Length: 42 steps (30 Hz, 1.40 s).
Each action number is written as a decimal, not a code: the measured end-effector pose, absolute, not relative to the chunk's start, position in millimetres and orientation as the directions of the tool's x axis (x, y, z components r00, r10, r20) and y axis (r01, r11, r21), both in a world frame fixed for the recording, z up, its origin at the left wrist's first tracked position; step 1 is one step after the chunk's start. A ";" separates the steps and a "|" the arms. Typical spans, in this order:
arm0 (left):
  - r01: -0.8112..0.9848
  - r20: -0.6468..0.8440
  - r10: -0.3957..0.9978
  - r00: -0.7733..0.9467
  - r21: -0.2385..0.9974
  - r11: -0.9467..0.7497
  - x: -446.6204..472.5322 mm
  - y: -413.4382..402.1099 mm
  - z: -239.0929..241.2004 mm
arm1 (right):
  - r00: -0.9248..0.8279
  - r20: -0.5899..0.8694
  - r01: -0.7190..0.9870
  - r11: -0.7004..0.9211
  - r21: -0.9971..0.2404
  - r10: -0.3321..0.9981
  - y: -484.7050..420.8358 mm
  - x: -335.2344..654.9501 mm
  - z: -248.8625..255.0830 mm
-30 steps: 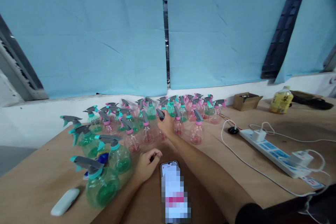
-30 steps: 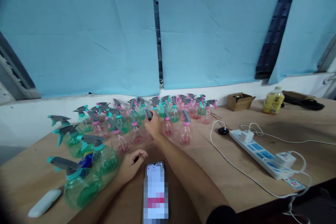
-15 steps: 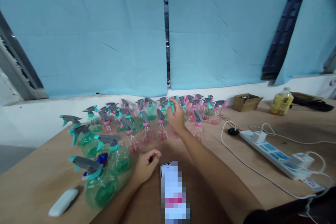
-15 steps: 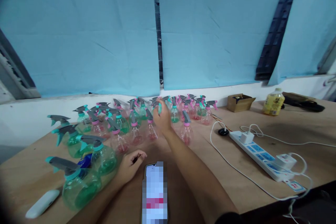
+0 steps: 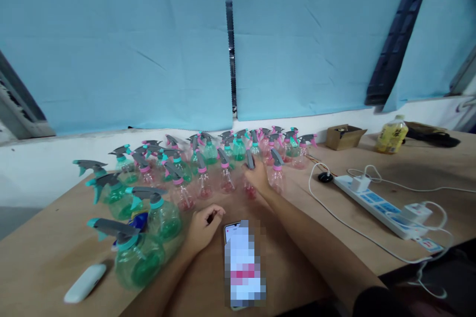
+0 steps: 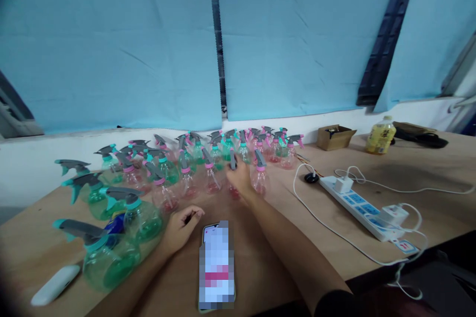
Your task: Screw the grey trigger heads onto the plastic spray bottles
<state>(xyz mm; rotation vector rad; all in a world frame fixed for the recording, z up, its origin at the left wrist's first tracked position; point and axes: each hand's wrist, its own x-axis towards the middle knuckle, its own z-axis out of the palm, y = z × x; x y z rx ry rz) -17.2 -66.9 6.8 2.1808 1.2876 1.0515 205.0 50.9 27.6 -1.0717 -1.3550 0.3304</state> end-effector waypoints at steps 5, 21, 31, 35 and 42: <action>0.567 0.397 0.867 0.300 0.657 -0.497 -16.8 -67.1 7.8 | -0.028 0.573 0.069 0.573 -0.816 0.819 35.7 202.1 31.4; 0.562 0.409 0.862 0.299 0.654 -0.506 -17.3 -66.8 5.7 | -0.408 0.421 -0.346 0.290 -0.892 0.810 19.3 173.9 45.8; 0.569 0.407 0.858 0.312 0.644 -0.512 -17.6 -66.4 4.1 | -0.373 0.436 -0.388 0.290 -0.875 0.819 15.9 169.7 42.6; 0.573 0.399 0.861 0.315 0.643 -0.508 -17.3 -66.6 3.8 | -0.323 0.403 -0.390 0.268 -0.881 0.856 17.0 167.8 39.9; 0.583 0.398 0.861 0.318 0.634 -0.508 -17.7 -66.5 4.4 | -0.361 0.413 -0.376 0.274 -0.885 0.836 18.6 168.3 37.2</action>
